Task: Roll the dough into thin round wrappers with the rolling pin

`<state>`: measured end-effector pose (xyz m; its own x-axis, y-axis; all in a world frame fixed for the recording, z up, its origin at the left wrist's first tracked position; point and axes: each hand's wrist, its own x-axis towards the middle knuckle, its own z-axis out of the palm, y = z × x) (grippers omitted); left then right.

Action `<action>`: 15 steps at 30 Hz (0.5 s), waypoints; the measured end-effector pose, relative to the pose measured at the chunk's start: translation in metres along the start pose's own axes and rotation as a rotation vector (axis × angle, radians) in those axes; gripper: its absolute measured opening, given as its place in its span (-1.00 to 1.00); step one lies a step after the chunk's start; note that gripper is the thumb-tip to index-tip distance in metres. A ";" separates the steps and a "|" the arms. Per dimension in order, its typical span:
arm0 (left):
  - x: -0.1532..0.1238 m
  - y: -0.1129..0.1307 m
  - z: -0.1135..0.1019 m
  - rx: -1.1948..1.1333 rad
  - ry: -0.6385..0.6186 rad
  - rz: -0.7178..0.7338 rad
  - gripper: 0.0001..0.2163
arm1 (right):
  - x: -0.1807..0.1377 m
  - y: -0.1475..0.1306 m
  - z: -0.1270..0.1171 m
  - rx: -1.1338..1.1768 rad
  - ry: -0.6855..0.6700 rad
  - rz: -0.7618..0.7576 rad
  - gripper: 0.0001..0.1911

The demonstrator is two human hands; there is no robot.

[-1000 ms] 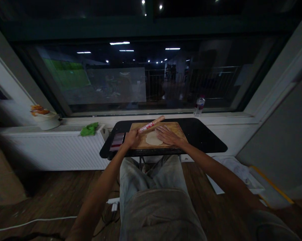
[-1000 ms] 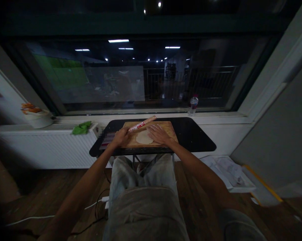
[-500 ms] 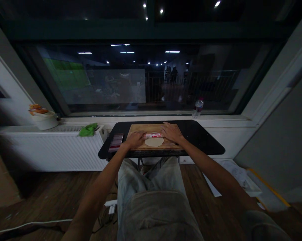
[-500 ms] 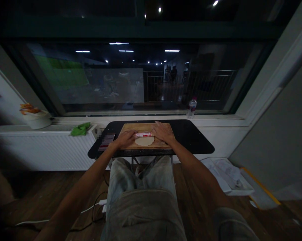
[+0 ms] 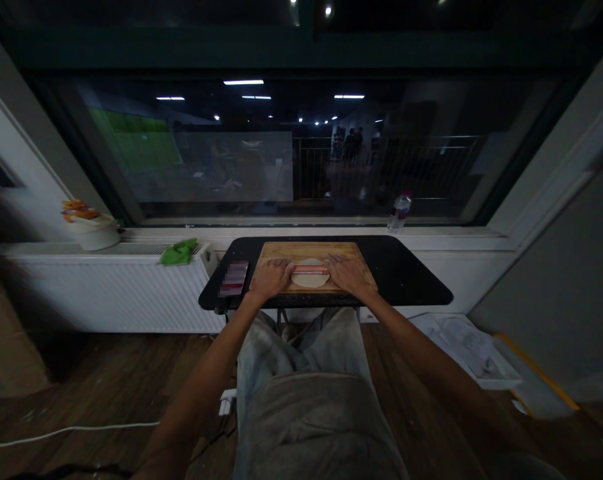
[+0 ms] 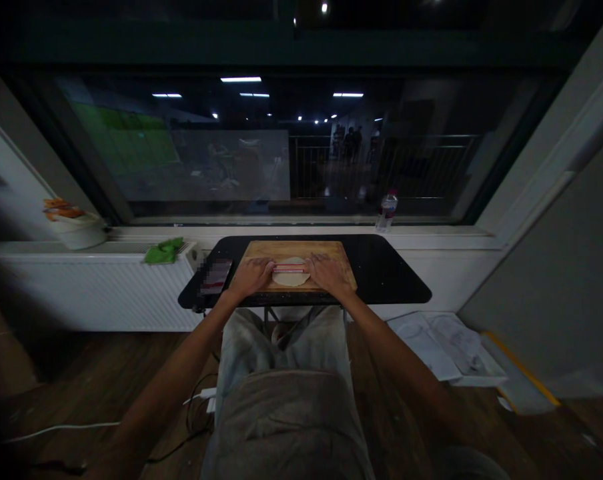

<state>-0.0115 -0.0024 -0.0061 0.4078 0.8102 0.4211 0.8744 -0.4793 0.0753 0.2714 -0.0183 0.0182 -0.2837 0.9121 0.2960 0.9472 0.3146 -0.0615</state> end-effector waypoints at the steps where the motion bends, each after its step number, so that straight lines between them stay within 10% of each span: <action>1: -0.004 -0.001 0.001 0.000 0.013 0.015 -0.52 | -0.005 -0.002 0.000 -0.005 0.007 -0.003 -0.36; 15: -0.021 -0.011 0.000 -0.095 -0.013 0.074 -0.61 | -0.030 -0.011 0.011 0.024 0.111 0.008 -0.37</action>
<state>-0.0294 -0.0146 -0.0156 0.4744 0.7752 0.4172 0.8132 -0.5674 0.1296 0.2676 -0.0458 -0.0006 -0.2562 0.8804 0.3991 0.9453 0.3144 -0.0867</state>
